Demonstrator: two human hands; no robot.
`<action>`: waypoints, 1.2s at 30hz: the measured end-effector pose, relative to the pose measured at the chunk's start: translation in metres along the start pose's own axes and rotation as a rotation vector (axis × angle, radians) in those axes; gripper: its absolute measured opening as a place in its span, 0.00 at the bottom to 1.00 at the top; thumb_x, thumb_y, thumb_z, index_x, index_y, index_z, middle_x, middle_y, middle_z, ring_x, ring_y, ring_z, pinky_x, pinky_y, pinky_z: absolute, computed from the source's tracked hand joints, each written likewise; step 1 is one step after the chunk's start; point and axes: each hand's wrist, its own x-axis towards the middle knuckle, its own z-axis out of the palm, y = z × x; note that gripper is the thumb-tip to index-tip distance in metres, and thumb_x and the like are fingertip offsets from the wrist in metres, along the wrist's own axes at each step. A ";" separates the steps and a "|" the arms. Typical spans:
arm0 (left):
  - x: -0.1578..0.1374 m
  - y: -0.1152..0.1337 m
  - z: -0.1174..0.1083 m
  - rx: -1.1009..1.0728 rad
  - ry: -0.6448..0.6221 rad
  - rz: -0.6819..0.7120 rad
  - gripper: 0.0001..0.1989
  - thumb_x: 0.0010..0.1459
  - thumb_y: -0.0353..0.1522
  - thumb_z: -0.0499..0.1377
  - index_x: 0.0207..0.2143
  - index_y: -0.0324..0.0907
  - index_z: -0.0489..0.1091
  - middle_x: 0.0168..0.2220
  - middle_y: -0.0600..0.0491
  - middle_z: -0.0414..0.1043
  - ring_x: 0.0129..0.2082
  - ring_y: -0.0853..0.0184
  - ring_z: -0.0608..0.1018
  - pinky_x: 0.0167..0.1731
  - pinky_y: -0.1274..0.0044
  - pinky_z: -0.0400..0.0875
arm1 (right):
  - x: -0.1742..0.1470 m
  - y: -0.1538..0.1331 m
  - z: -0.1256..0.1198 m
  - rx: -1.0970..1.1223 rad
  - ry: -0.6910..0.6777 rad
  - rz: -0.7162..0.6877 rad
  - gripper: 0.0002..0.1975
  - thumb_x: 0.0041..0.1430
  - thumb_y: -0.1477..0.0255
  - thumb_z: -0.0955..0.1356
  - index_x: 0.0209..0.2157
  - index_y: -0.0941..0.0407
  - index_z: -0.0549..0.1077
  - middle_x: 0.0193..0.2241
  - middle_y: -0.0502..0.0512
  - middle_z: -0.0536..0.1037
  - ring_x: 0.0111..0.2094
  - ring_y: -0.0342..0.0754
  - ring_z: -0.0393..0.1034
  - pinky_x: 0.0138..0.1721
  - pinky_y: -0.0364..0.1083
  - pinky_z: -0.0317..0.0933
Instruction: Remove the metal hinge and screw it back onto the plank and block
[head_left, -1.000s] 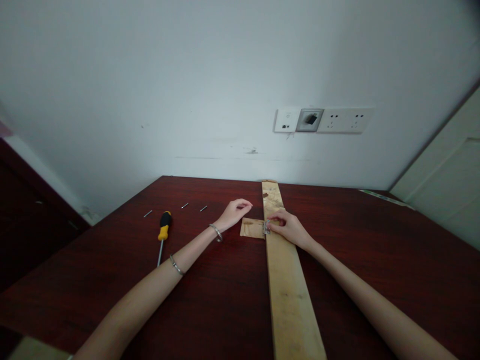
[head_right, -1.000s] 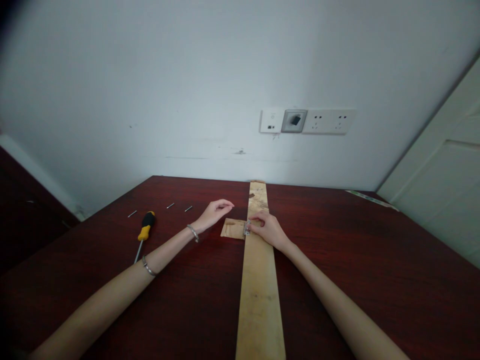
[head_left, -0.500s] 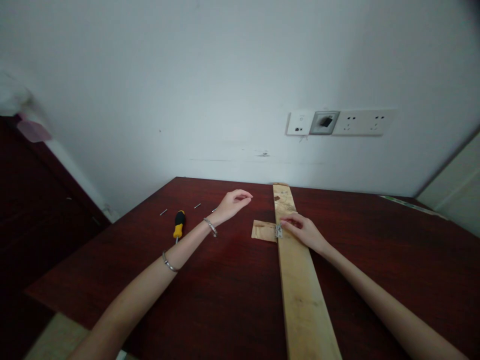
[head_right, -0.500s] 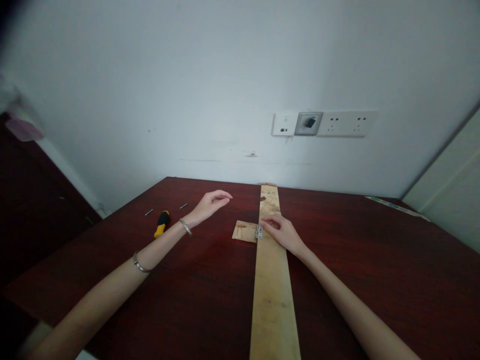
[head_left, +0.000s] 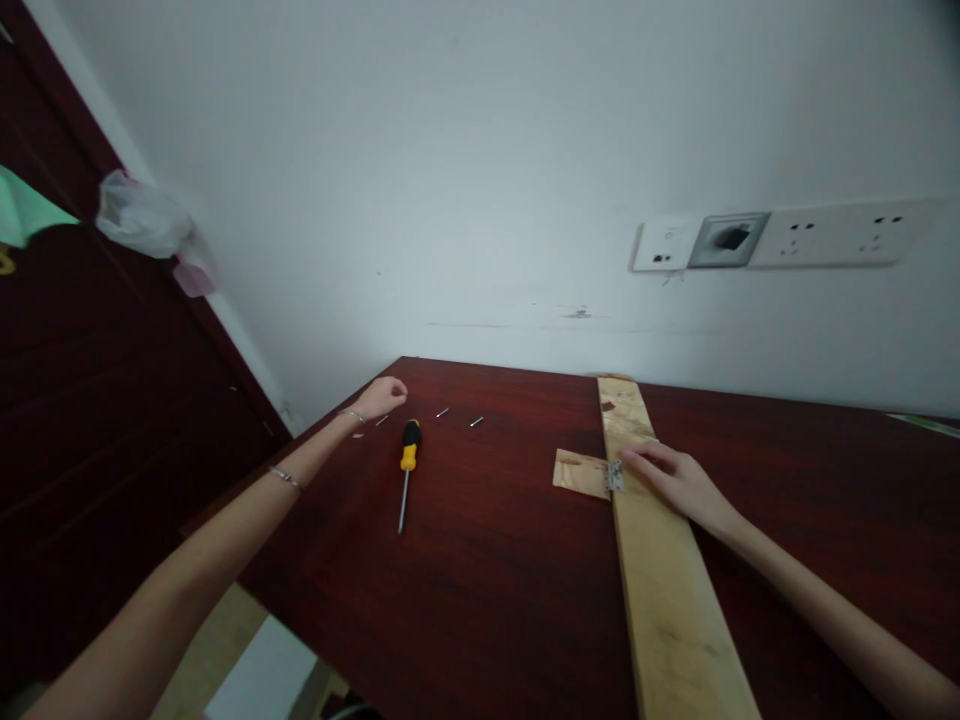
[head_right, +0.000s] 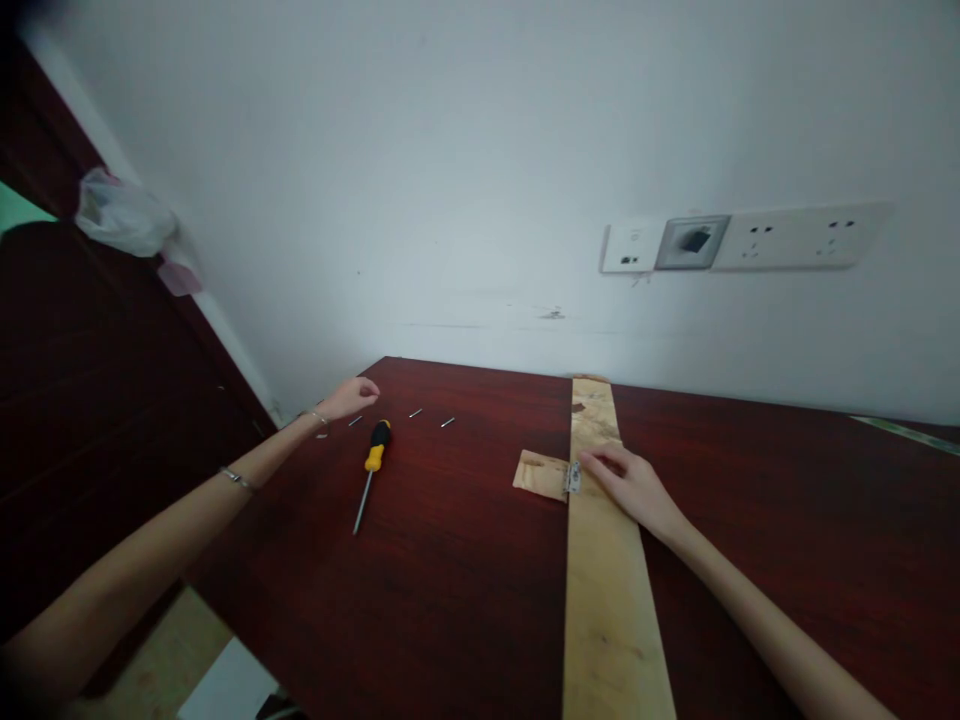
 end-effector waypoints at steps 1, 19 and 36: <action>-0.003 -0.012 0.000 0.044 -0.024 -0.028 0.10 0.51 0.30 0.56 0.32 0.36 0.76 0.38 0.45 0.77 0.39 0.63 0.77 0.42 0.76 0.70 | 0.000 0.001 0.000 0.002 -0.008 0.004 0.23 0.53 0.49 0.65 0.32 0.53 0.79 0.37 0.57 0.82 0.42 0.59 0.74 0.47 0.53 0.64; -0.019 -0.052 0.019 0.409 -0.149 -0.064 0.08 0.53 0.33 0.56 0.32 0.41 0.74 0.39 0.46 0.73 0.44 0.61 0.73 0.41 0.77 0.67 | 0.000 0.001 0.000 -0.032 -0.016 -0.034 0.23 0.54 0.49 0.65 0.31 0.53 0.80 0.36 0.56 0.82 0.40 0.58 0.74 0.45 0.52 0.65; -0.005 -0.014 0.005 0.373 -0.027 0.001 0.08 0.53 0.31 0.55 0.28 0.37 0.73 0.38 0.44 0.74 0.41 0.60 0.74 0.40 0.76 0.67 | 0.001 0.000 0.002 -0.027 0.000 -0.043 0.20 0.55 0.53 0.65 0.30 0.53 0.79 0.34 0.56 0.82 0.38 0.56 0.74 0.42 0.51 0.65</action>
